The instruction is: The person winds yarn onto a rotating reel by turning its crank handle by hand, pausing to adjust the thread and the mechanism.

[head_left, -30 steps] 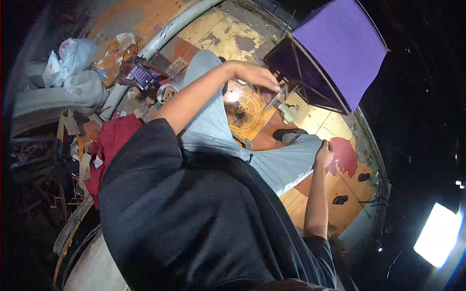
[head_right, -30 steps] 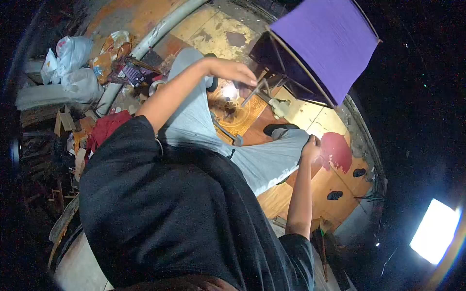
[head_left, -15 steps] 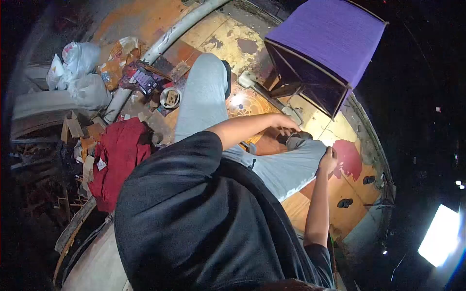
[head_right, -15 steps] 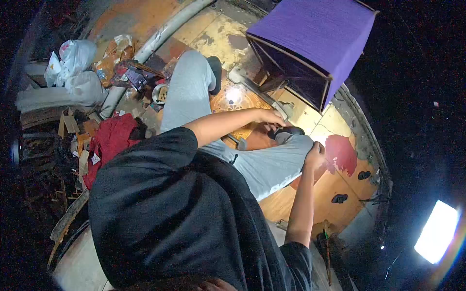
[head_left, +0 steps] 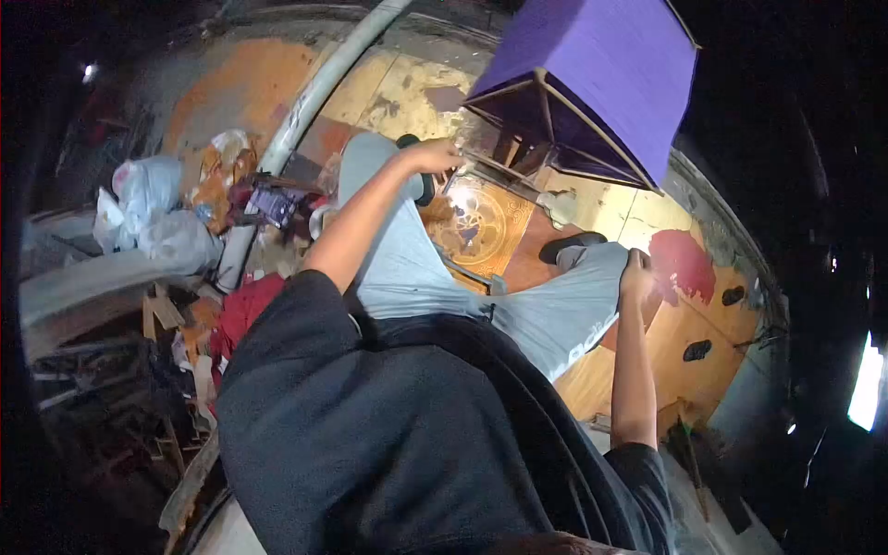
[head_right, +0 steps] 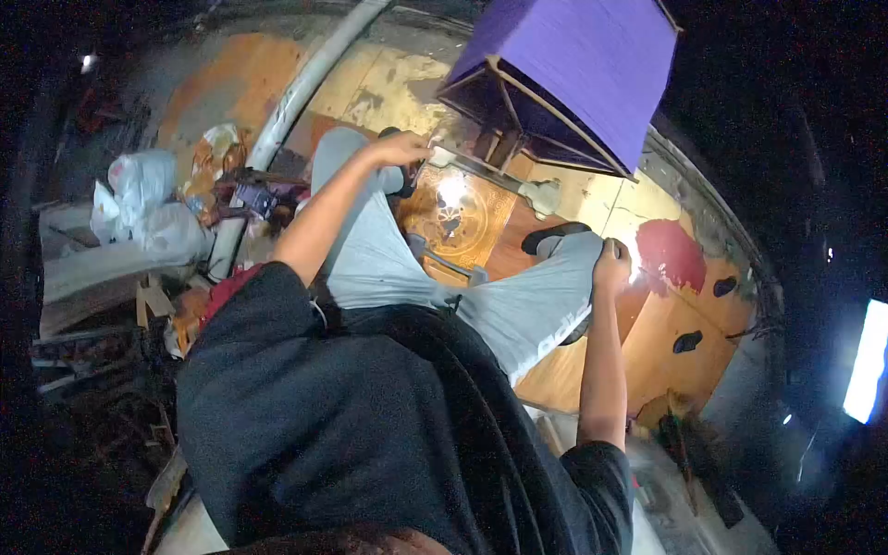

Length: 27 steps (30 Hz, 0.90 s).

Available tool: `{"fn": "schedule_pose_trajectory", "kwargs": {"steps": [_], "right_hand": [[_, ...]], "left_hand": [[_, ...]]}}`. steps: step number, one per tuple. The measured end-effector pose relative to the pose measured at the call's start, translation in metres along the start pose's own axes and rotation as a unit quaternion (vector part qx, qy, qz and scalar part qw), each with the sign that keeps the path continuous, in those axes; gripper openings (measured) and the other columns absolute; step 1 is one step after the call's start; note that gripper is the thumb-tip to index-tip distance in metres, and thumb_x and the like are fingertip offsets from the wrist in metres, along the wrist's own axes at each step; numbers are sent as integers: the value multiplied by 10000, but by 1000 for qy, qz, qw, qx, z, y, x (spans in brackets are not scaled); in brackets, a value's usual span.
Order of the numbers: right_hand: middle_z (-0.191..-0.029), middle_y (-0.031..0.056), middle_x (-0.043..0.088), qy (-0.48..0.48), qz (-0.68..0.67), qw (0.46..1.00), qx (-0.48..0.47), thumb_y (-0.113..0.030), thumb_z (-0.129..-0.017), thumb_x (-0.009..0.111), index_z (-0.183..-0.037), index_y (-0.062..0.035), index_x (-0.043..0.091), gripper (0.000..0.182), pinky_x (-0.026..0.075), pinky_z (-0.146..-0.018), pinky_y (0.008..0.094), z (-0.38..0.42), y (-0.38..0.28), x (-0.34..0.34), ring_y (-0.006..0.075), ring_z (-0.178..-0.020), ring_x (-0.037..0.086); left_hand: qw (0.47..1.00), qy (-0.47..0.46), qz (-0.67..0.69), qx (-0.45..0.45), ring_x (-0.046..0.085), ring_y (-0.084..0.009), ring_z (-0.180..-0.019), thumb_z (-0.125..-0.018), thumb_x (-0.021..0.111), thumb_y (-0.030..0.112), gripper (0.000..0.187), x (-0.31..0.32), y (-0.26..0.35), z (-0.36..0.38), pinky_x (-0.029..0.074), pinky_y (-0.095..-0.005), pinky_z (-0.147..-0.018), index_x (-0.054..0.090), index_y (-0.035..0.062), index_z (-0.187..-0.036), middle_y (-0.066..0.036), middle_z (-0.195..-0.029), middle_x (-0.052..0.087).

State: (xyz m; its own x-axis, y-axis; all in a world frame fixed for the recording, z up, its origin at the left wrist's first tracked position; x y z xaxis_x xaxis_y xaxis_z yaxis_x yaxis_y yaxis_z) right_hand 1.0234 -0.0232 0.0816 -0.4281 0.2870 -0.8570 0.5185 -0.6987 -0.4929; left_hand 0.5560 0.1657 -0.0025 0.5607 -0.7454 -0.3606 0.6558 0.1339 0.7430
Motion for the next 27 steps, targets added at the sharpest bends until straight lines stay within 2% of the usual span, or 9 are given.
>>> {"fn": "schedule_pose_trajectory", "kwargs": {"steps": [5,9,11,13,15,17,20,23,27], "right_hand": [[-1081,193,657,-29,5,999,36,-414,-839,572,-1092,-127,680,398,444,-913,430,12,-13,-9,364,-1042,601],[-1099,205,644,-8,-20,999,25,-409,-834,604,-1087,-130,679,383,446,-907,434,6,-2,-3,372,-1049,594],[-1107,197,643,-13,-12,999,50,-392,-825,600,-1070,-127,684,371,441,-916,439,20,-20,-19,375,-1048,593],[-1092,188,642,11,-35,999,16,-396,-825,617,-1091,-97,661,402,447,-913,435,14,-13,-10,355,-1038,593],[-1131,177,619,7,-11,1000,20,-385,-823,619,-1084,-96,663,392,436,-932,431,16,-16,-11,341,-1086,562],[-1150,167,606,-6,-22,999,31,-378,-817,620,-1056,-100,668,370,429,-938,433,12,-2,-1,334,-1110,544],[-1105,171,629,20,-21,999,22,-383,-813,623,-1024,-106,683,353,441,-917,428,18,-8,-14,340,-1069,572],[-1099,167,644,32,-21,999,11,-390,-815,620,-1019,-93,686,366,444,-915,413,22,-15,-23,340,-1056,587],[-1140,157,620,18,-26,999,18,-385,-822,614,-1018,-94,683,357,421,-952,402,20,-15,-21,319,-1104,557]], "left_hand": [[992,-61,102,40,636,-119,-662,-964,536,335,370,-5,99,66,503,-281,-607,652,-15,-993,-48,-804,667],[960,-142,188,149,649,-148,-879,-961,544,324,365,57,183,80,513,-272,-757,614,-9,-1095,-94,-974,680],[909,-221,319,152,640,-192,-963,-971,527,258,312,102,214,76,494,-305,-866,576,11,-1155,-95,-1101,644],[873,-258,408,64,645,-204,-973,-965,536,277,283,143,222,66,501,-308,-857,574,42,-1120,-69,-1076,640],[837,-269,476,4,653,-196,-956,-957,551,292,252,193,207,32,513,-317,-823,569,79,-1089,-41,-982,638],[858,-273,435,14,656,-167,-895,-938,533,455,334,235,185,-9,505,-338,-796,549,134,-1027,-10,-865,579],[870,-222,435,-65,618,-155,-866,-828,498,702,577,273,124,-63,463,-366,-773,567,161,-1016,17,-917,594],[853,-153,486,-113,596,-150,-875,-814,463,741,639,244,104,-42,443,-376,-784,580,165,-1065,24,-971,612],[920,-67,350,-163,592,-191,-908,-776,467,772,791,209,-22,-84,456,-384,-805,550,136,-1238,-47,-1184,574]]}}
Point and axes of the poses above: each hand's wrist, its own z-axis away from the middle knuckle, its own x-axis out of the palm, y = z × x, the point moved 10 cm from there along -z, towards the middle knuckle
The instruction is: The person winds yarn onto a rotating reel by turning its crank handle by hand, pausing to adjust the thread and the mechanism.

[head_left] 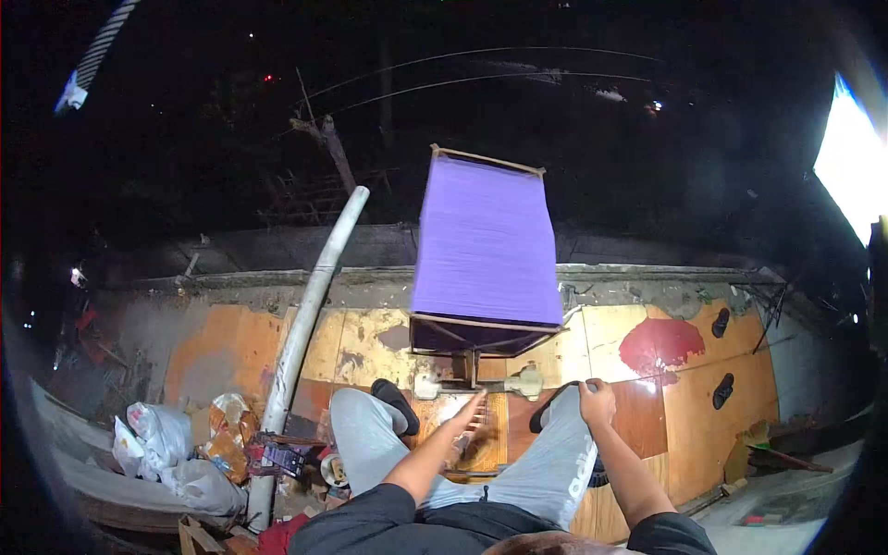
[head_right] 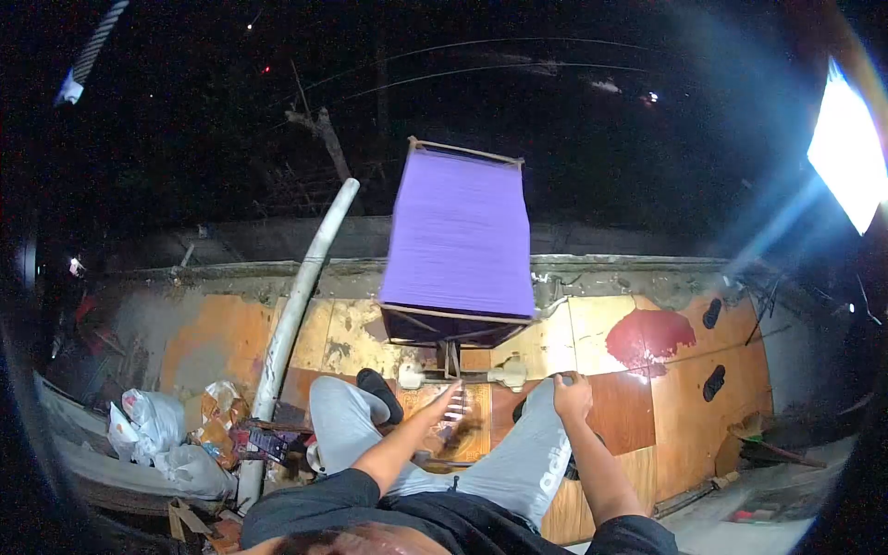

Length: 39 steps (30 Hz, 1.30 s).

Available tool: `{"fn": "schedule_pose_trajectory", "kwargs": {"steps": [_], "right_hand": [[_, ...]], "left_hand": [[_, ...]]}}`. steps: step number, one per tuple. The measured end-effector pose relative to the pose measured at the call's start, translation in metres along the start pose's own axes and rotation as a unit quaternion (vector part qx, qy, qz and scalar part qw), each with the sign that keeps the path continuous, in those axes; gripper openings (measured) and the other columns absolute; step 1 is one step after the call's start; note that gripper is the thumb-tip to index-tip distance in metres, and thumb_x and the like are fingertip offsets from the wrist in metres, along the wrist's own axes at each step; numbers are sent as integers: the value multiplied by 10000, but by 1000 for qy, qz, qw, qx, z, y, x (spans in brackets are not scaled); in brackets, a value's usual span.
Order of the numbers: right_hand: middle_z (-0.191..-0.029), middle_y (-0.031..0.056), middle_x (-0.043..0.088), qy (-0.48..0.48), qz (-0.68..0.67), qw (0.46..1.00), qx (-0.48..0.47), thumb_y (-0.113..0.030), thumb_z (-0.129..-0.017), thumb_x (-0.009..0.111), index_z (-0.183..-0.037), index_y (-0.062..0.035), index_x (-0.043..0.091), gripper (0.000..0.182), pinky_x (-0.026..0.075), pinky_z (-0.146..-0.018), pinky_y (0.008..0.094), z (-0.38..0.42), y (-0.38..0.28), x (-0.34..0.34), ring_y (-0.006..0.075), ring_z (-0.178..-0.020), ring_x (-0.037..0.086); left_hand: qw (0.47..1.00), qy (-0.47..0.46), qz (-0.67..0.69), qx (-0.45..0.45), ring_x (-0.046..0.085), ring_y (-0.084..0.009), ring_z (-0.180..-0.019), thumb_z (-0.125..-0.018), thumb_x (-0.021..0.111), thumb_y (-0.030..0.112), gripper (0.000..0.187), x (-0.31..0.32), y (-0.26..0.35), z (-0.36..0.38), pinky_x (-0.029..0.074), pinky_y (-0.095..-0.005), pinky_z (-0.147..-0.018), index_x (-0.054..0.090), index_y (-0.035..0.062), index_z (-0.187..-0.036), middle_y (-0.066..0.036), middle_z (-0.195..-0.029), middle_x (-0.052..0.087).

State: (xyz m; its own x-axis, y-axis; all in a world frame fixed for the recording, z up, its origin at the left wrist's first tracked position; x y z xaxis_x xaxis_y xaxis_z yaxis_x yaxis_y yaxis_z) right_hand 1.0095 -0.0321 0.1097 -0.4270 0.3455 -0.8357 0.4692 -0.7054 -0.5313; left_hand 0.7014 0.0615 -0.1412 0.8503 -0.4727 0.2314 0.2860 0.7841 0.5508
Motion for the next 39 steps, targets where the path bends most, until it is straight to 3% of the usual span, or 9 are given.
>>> {"fn": "schedule_pose_trajectory", "kwargs": {"steps": [4,7,10,18,25,28,32,35,39], "right_hand": [[-1137,153,623,4,-3,1000,5,-379,-811,638,-996,-98,694,341,438,-932,414,1,1,3,324,-1091,567],[-1107,153,634,-3,-27,999,18,-341,-799,627,-983,-96,706,317,443,-931,428,1,0,2,336,-1067,573],[-1118,159,636,-10,-37,999,-6,-355,-795,615,-1007,-103,707,342,442,-939,423,-1,0,4,339,-1069,576],[-1142,152,627,-19,-23,999,16,-378,-795,611,-1040,-133,702,358,434,-963,429,-2,6,11,331,-1100,570],[-1129,149,639,-4,21,1000,7,-384,-783,607,-1024,-117,706,373,469,-913,425,-5,1,15,332,-1025,610],[-1154,155,625,-16,22,999,19,-400,-799,596,-1066,-117,689,400,463,-924,443,1,1,14,344,-1052,598],[-1137,150,632,-23,81,996,15,-416,-804,603,-1085,-142,683,400,450,-943,463,-1,-2,11,331,-1073,589],[-1144,156,627,-15,56,998,7,-421,-806,602,-1068,-133,686,398,443,-953,463,-2,2,16,324,-1092,579],[-1128,152,635,-32,43,998,17,-420,-800,593,-1063,-123,687,407,448,-941,462,-1,5,16,327,-1086,583]], "left_hand": [[976,-9,-211,44,587,-253,-995,-798,497,726,803,-80,25,28,460,-417,-777,549,72,-1261,-121,-1200,579],[885,46,-451,104,628,-181,-606,-826,571,621,657,-127,73,68,491,-326,-574,685,-22,-889,-98,-692,659],[928,34,-355,107,668,-203,-642,-937,518,306,375,-108,126,163,555,-318,-569,658,-40,-890,-116,-735,673],[920,-120,-325,181,636,-143,-829,-972,531,287,326,7,182,236,503,-275,-751,626,-19,-1033,-77,-890,674],[947,-287,23,140,646,-188,-870,-939,588,199,190,141,128,142,532,-314,-776,540,38,-1027,-29,-834,591],[972,-188,-20,141,619,-151,-698,-927,596,274,207,153,93,81,530,-258,-664,571,71,-965,-1,-818,579],[989,-66,74,109,591,-160,-686,-920,488,130,136,130,59,34,521,-296,-582,580,38,-959,-47,-818,586],[988,68,-47,134,598,-167,-591,-891,557,175,140,51,34,1,505,-292,-508,567,36,-872,-51,-748,587],[989,56,-101,90,619,-182,-580,-853,605,187,155,-55,8,-19,466,-286,-444,561,59,-928,-50,-737,563]]}}
Point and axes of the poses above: each hand's wrist, its own z-axis away from the middle knuckle, its own x-axis out of the palm, y = z × x, the point moved 10 cm from there along -z, towards the middle knuckle
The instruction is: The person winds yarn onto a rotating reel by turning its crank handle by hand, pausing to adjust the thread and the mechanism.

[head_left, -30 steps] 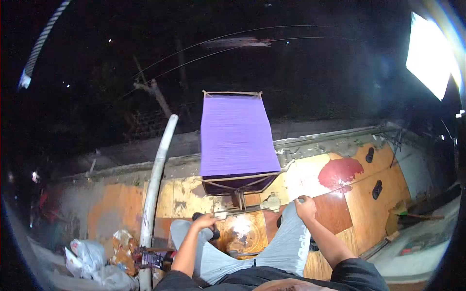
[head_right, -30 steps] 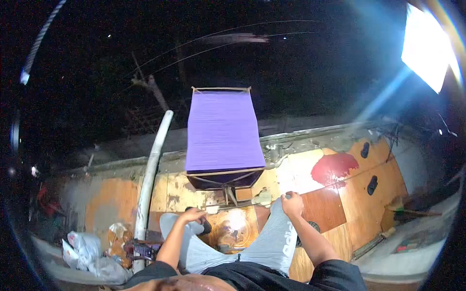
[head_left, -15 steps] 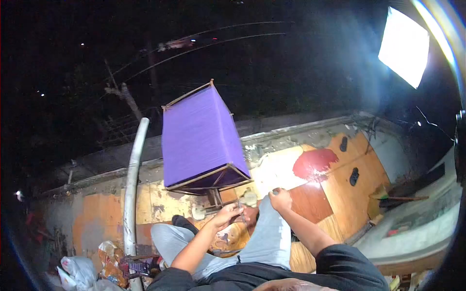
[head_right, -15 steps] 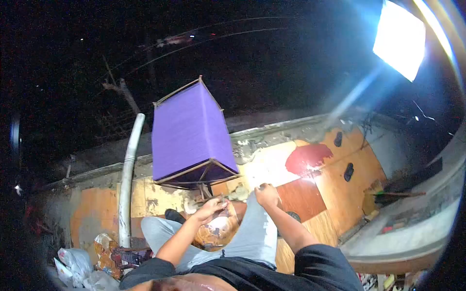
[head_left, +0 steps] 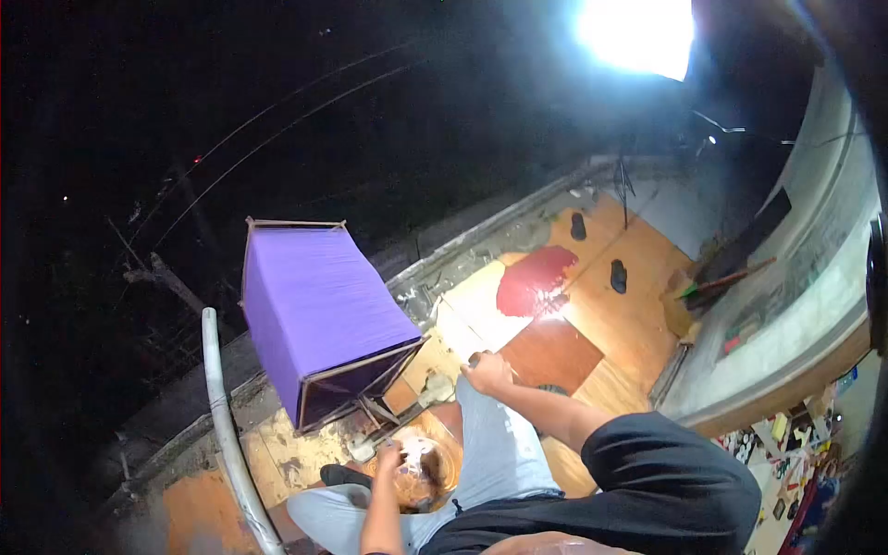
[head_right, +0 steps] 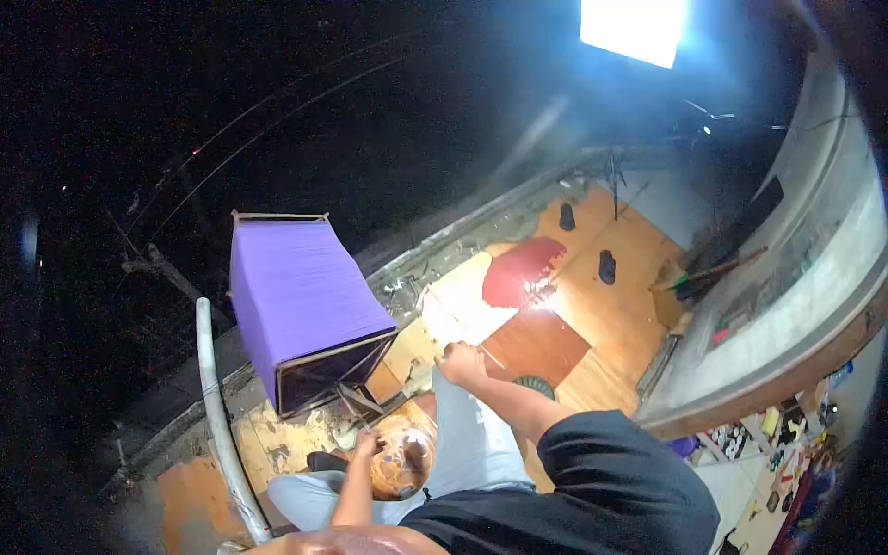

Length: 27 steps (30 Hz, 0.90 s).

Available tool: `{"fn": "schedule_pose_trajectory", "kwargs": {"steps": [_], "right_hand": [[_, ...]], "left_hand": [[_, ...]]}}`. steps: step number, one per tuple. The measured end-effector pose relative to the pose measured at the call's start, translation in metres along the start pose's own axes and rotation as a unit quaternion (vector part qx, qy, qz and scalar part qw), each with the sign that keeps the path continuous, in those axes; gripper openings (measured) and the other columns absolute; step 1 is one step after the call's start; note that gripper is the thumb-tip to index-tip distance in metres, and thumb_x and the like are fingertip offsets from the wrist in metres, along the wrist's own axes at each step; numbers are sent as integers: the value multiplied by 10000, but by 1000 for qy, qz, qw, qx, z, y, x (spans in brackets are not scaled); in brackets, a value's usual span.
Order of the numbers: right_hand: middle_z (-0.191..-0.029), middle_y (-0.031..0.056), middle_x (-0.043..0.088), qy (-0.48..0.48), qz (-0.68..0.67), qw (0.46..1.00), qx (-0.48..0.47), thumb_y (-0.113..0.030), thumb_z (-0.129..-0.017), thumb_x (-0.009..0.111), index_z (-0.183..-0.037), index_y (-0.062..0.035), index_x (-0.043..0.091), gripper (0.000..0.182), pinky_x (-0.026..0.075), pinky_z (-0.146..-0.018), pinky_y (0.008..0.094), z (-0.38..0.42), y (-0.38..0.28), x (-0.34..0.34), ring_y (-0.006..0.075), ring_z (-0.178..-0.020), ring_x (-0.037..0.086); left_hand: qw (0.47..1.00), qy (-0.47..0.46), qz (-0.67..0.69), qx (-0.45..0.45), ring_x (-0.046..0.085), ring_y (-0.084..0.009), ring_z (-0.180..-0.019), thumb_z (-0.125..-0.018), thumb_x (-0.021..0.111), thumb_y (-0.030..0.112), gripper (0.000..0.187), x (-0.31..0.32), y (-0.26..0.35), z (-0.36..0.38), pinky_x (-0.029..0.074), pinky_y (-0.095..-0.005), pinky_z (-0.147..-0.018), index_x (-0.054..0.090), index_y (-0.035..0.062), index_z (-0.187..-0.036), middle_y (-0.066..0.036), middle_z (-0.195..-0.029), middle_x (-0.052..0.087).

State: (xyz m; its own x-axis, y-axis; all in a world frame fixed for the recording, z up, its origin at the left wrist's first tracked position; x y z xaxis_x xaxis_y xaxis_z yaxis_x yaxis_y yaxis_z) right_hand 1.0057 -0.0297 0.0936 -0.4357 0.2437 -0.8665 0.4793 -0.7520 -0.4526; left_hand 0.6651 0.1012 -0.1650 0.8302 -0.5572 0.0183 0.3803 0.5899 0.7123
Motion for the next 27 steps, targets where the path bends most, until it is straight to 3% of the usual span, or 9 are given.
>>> {"fn": "schedule_pose_trajectory", "kwargs": {"steps": [3,5,6,9,11,15,17,23,27], "right_hand": [[-1113,150,642,5,-26,1000,5,-420,-794,589,-1052,-125,694,406,452,-941,454,1,2,-2,325,-1078,589],[-1167,167,603,-18,-26,1000,-2,-439,-825,558,-1110,-101,664,455,419,-959,494,-1,4,4,333,-1125,550],[-1174,168,599,-17,-21,1000,1,-439,-824,557,-1115,-102,662,458,418,-961,492,0,3,3,331,-1127,549],[-1183,171,593,-20,-21,1000,9,-436,-822,557,-1114,-102,662,456,414,-967,484,3,3,0,331,-1129,548],[-1185,173,592,-23,-22,999,9,-432,-821,559,-1108,-100,665,451,412,-971,480,0,2,2,331,-1128,548],[-1150,163,608,-1,-27,1000,10,-422,-815,569,-1058,-95,683,423,407,-971,483,-1,5,6,336,-1116,551],[-1145,160,610,-2,-28,1000,4,-422,-813,566,-1058,-94,682,425,406,-969,487,-2,4,6,336,-1113,551],[-1084,156,639,15,-21,1000,-7,-417,-800,572,-1009,-101,698,399,437,-952,460,1,-6,-1,347,-1061,577],[-1101,144,639,21,10,1000,-1,-430,-797,584,-1025,-111,695,408,440,-946,438,-3,-6,1,315,-1075,577]], "left_hand": [[986,-40,-163,-20,622,-203,-560,-897,588,216,266,-67,24,39,467,-294,-438,571,-39,-825,-97,-666,588],[961,-65,-263,-50,658,-213,-648,-920,583,330,373,-103,50,68,551,-317,-596,601,-42,-916,-110,-827,630],[952,-124,-273,-67,665,-212,-684,-935,546,366,396,-109,59,86,558,-336,-635,594,-26,-966,-108,-915,646],[951,-89,-286,-79,664,-206,-669,-950,518,351,369,-117,122,154,545,-291,-641,573,-4,-1035,-122,-996,669],[950,-92,-298,3,666,-205,-742,-960,506,311,317,-110,159,176,546,-291,-665,572,11,-1039,-120,-1000,672],[958,-138,-243,62,651,-199,-838,-976,480,270,304,-46,203,219,546,-306,-685,539,7,-1116,-142,-1050,661],[972,-204,-65,99,636,-212,-936,-991,447,236,314,11,225,235,539,-313,-718,492,6,-1200,-155,-1086,640],[942,-305,112,84,629,-312,-955,-976,489,257,325,141,208,175,553,-411,-788,468,26,-1202,-186,-1153,589],[957,-272,95,37,616,-168,-860,-949,551,293,271,170,148,110,512,-303,-699,495,93,-1124,-70,-1014,602]]}}
Point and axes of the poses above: each hand's wrist, its own z-axis away from the middle knuckle, its own x-axis out of the palm, y = z × x, the point moved 10 cm from there along -z, towards the middle knuckle
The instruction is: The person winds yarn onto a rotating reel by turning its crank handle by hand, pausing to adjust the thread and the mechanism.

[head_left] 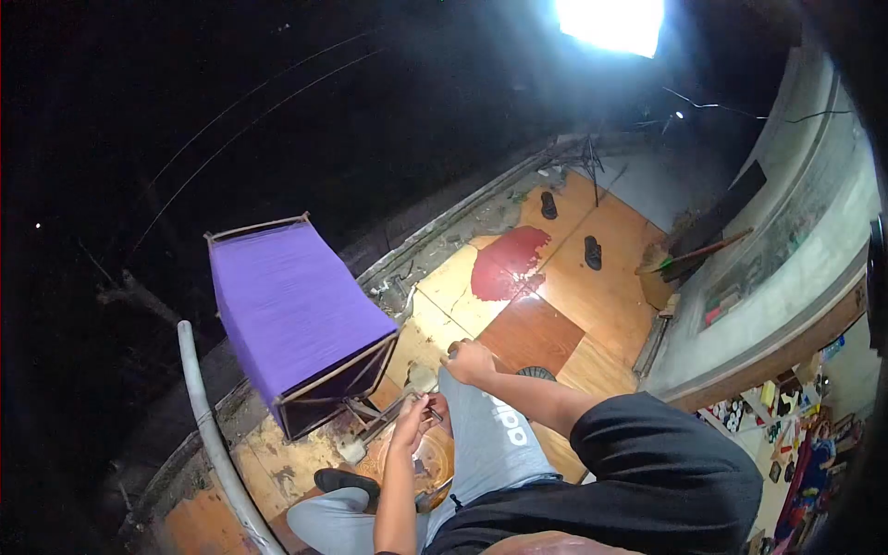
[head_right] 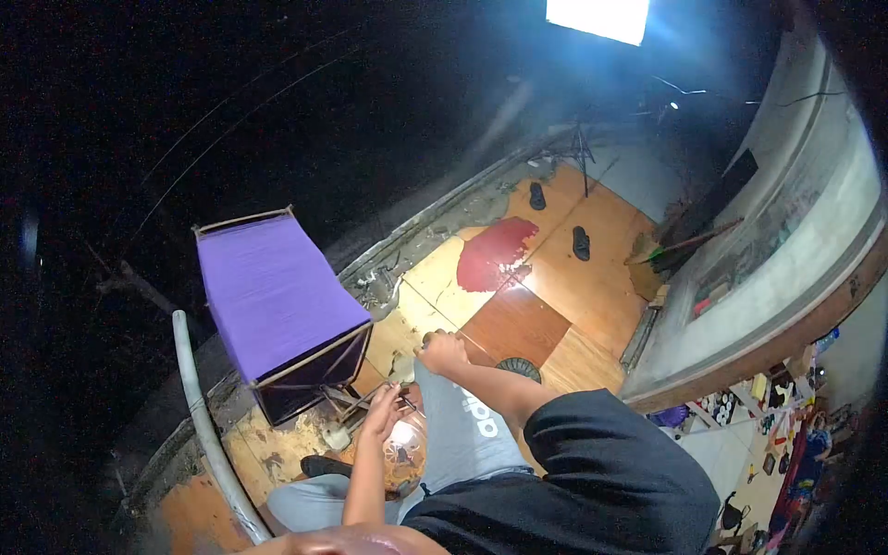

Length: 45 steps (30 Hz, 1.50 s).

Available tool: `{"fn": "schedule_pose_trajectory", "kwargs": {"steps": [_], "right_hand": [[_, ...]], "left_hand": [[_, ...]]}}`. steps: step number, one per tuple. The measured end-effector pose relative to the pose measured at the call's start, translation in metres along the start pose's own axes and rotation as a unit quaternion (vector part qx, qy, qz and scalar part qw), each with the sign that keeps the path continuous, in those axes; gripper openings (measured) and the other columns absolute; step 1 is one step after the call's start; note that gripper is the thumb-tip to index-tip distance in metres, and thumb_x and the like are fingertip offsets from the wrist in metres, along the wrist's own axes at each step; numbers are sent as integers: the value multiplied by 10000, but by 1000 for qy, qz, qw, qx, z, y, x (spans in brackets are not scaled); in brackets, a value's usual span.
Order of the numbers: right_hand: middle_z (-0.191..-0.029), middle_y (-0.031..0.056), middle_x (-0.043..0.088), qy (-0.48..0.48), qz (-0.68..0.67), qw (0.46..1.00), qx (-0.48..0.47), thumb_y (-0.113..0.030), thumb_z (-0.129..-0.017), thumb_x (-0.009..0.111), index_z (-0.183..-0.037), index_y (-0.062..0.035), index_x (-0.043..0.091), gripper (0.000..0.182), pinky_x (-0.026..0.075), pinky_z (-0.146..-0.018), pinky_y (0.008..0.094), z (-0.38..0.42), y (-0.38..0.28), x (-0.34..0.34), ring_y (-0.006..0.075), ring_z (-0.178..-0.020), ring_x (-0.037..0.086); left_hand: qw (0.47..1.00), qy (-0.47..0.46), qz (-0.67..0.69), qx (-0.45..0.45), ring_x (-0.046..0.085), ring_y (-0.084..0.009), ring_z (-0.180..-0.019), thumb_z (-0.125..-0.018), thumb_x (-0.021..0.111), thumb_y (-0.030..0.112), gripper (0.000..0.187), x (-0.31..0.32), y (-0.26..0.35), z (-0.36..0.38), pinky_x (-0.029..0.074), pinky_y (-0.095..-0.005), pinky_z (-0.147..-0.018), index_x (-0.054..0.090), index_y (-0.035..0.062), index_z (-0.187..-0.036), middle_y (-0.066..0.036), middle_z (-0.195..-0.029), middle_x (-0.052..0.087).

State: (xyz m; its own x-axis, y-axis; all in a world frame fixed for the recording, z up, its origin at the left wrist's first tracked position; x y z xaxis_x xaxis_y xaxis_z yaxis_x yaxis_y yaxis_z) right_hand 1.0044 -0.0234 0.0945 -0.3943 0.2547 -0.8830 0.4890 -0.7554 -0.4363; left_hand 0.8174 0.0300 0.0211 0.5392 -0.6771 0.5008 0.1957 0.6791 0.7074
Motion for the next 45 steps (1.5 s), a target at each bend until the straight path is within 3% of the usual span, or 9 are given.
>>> {"fn": "schedule_pose_trajectory", "kwargs": {"steps": [10,13,20,26,28,33,35,39,45], "right_hand": [[-1072,188,657,-48,-16,999,12,-402,-797,590,-1067,-83,685,428,473,-902,433,8,-6,-18,348,-1014,618],[-1062,183,665,0,-56,998,1,-382,-801,613,-1049,-73,691,404,477,-884,408,13,-17,-27,340,-1010,623],[-1143,153,623,-33,-21,999,17,-357,-831,610,-1031,-72,678,355,441,-919,424,-4,-2,-1,323,-1080,571],[-1085,161,651,-7,-9,1000,-11,-344,-836,600,-1022,-77,681,335,461,-888,433,-1,-8,-5,342,-1018,602],[-1090,163,652,-31,-13,999,1,-350,-843,591,-1035,-93,683,334,468,-879,436,-7,-1,2,341,-1014,608],[-1098,172,648,-27,16,999,4,-343,-843,590,-1053,-98,681,335,467,-877,438,-9,-1,1,348,-1022,604],[-1097,175,647,-25,11,1000,6,-341,-842,588,-1051,-95,682,336,467,-878,439,-12,4,4,350,-1023,603],[-1103,187,641,-24,-11,1000,-3,-340,-839,586,-1048,-92,684,338,463,-884,446,-10,0,1,358,-1028,600],[-1090,181,642,-21,-10,1000,-11,-339,-835,582,-1024,-90,682,329,454,-893,446,-12,4,4,352,-1022,599]], "left_hand": [[962,181,-192,-67,596,-142,-673,-904,581,258,304,-173,-64,37,450,-316,-528,562,18,-1089,-36,-766,601],[868,228,-435,-69,563,-151,-613,-853,613,397,472,-235,-35,79,436,-326,-511,640,-74,-855,-113,-729,614],[864,212,-445,-102,699,-203,-635,-953,484,451,540,-197,77,190,524,-307,-532,654,-38,-801,-115,-711,684],[847,97,-497,165,658,-205,-571,-935,519,460,575,-64,151,168,510,-347,-570,643,-46,-692,-123,-631,659],[786,85,-609,66,636,-249,-651,-940,516,428,506,-19,159,157,479,-358,-624,645,-41,-799,-154,-777,689],[873,-16,-469,129,583,-179,-700,-910,569,473,478,23,92,59,472,-341,-631,554,-4,-931,-84,-793,618],[982,-27,-181,39,568,-123,-727,-887,598,501,446,22,52,34,474,-307,-605,550,60,-933,-19,-797,580],[996,32,-72,-35,522,-95,-659,-842,640,499,451,-41,-39,-25,437,-232,-537,543,110,-1048,13,-826,495],[954,169,-235,-83,573,-195,-719,-840,614,442,457,-161,-82,11,488,-380,-579,540,69,-1093,-89,-848,594]]}}
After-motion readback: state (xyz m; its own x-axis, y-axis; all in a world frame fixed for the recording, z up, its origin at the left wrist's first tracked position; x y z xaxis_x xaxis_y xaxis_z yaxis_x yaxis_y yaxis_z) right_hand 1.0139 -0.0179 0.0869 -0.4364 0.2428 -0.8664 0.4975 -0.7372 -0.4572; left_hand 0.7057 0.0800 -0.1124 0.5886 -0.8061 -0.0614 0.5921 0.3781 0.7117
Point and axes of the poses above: each hand's wrist, its own z-axis away from the middle knuckle, its own x-axis out of the palm, y = z × x, the point moved 10 cm from there along -z, towards the middle knuckle
